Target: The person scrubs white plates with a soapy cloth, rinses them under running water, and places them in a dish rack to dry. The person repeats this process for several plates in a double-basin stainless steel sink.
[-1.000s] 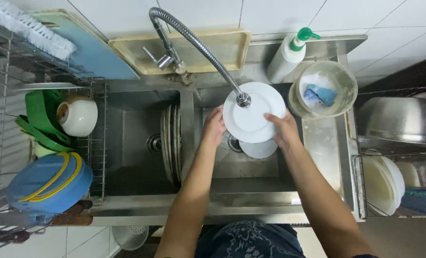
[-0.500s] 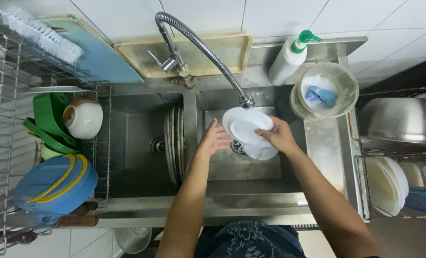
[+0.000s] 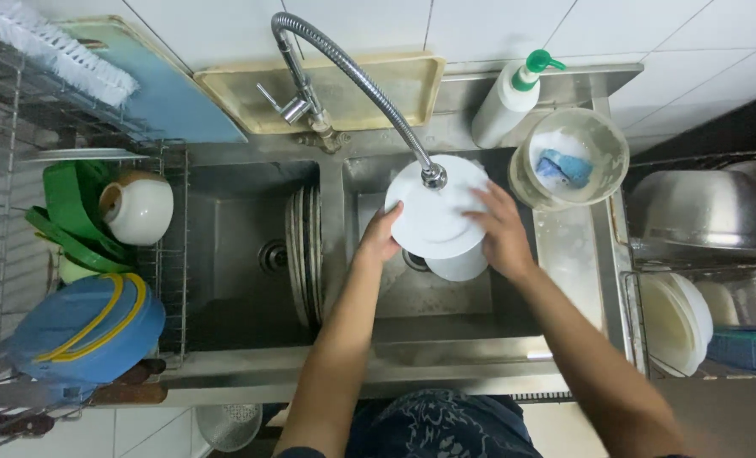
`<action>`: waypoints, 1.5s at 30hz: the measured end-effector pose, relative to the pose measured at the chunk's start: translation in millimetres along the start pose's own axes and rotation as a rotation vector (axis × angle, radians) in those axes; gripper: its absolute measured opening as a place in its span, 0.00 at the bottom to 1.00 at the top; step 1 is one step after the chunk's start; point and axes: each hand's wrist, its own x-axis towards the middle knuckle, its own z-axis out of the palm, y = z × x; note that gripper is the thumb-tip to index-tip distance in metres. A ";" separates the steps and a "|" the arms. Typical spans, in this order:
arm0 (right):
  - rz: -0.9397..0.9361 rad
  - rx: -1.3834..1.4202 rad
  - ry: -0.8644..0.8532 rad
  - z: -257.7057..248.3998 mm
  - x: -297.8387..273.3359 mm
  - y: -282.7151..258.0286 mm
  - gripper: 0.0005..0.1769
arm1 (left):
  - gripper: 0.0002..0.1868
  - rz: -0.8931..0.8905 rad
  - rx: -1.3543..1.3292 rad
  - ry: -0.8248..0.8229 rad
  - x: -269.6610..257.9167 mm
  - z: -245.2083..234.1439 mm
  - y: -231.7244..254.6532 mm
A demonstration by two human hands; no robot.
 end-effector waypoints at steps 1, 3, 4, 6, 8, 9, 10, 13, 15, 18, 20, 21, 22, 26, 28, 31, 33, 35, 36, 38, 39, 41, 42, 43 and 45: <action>0.128 0.199 0.187 6.0 -5.0 2.8 0.19 | 0.17 0.059 0.034 0.023 -2.9 3.0 0.1; 0.263 0.409 0.370 9.4 -2.2 -14.2 0.15 | 0.17 0.114 0.070 0.060 -23.6 13.9 8.5; 0.687 0.755 0.430 4.4 7.7 -30.6 0.19 | 0.16 0.135 0.130 0.063 -37.1 25.8 17.7; 1.122 1.101 0.468 12.2 6.7 -33.0 0.24 | 0.16 0.157 0.194 0.072 -54.7 38.9 27.3; 1.413 1.316 0.451 38.2 -13.6 -4.7 0.38 | 0.14 0.146 0.200 0.051 -61.6 42.3 29.3; 1.413 1.322 0.450 46.4 -19.5 9.4 0.38 | 0.14 0.147 0.204 0.054 -65.0 40.7 31.0; 1.412 1.238 0.364 53.8 -26.2 23.6 0.39 | 0.14 0.155 0.179 0.065 -68.2 39.9 31.8; 1.358 0.900 0.180 35.4 18.3 -9.9 0.39 | 0.17 0.145 0.172 0.091 -52.0 14.2 23.3; 1.297 0.645 0.081 20.8 33.2 -27.9 0.37 | 0.19 0.125 0.184 0.106 -49.3 6.9 21.8; 1.129 0.484 0.005 17.8 14.1 -9.3 0.25 | 0.24 0.002 0.223 0.114 -59.9 19.5 34.9; 1.091 0.384 -0.033 15.1 4.5 0.4 0.19 | 0.27 -0.026 0.230 0.111 -61.9 22.3 34.1; 1.089 0.380 -0.033 8.5 3.1 -0.1 0.19 | 0.27 -0.025 0.228 0.109 -52.7 13.8 27.4; 1.099 0.360 -0.056 2.5 1.7 -0.9 0.20 | 0.27 -0.041 0.213 0.088 -44.0 4.7 20.8; 1.104 0.372 -0.042 -15.0 1.0 -6.1 0.21 | 0.25 -0.104 0.241 0.050 -38.4 4.8 12.6; 1.125 0.421 -0.033 -15.4 0.2 -2.5 0.21 | 0.25 -0.105 0.243 0.059 -26.5 -5.9 9.5; 1.197 0.550 0.019 -10.4 -0.9 -3.1 0.21 | 0.25 -0.083 0.265 0.072 -26.0 -14.0 15.1; 1.245 0.630 0.059 -2.7 -2.9 -1.7 0.21 | 0.25 -0.059 0.283 0.077 -35.9 -14.4 26.6; 1.422 0.790 0.100 6.9 -6.0 3.8 0.35 | 0.25 -0.002 0.254 0.074 -50.6 -11.6 42.0; 1.421 0.794 0.098 13.9 -7.8 2.7 0.35 | 0.25 -0.001 0.255 0.077 -54.0 -16.7 46.2; 1.442 0.943 0.231 28.7 -12.2 -1.3 0.37 | 0.26 0.076 0.308 0.089 -63.3 -27.9 54.6; 1.442 0.949 0.227 38.8 -21.0 4.0 0.37 | 0.26 0.078 0.310 0.094 -75.4 -26.0 58.7; 1.414 0.964 0.205 58.7 -31.5 18.2 0.38 | 0.28 0.133 0.371 0.134 -93.9 -18.6 72.2; 1.410 0.968 0.201 57.6 -22.9 9.8 0.38 | 0.28 0.138 0.372 0.137 -102.0 -18.7 76.6; 1.358 1.008 0.248 56.7 -14.8 0.9 0.39 | 0.27 0.159 0.387 0.148 -110.6 -19.0 80.8; 1.304 1.049 0.290 64.8 -12.5 7.2 0.41 | 0.26 0.182 0.402 0.163 -126.4 -20.7 83.3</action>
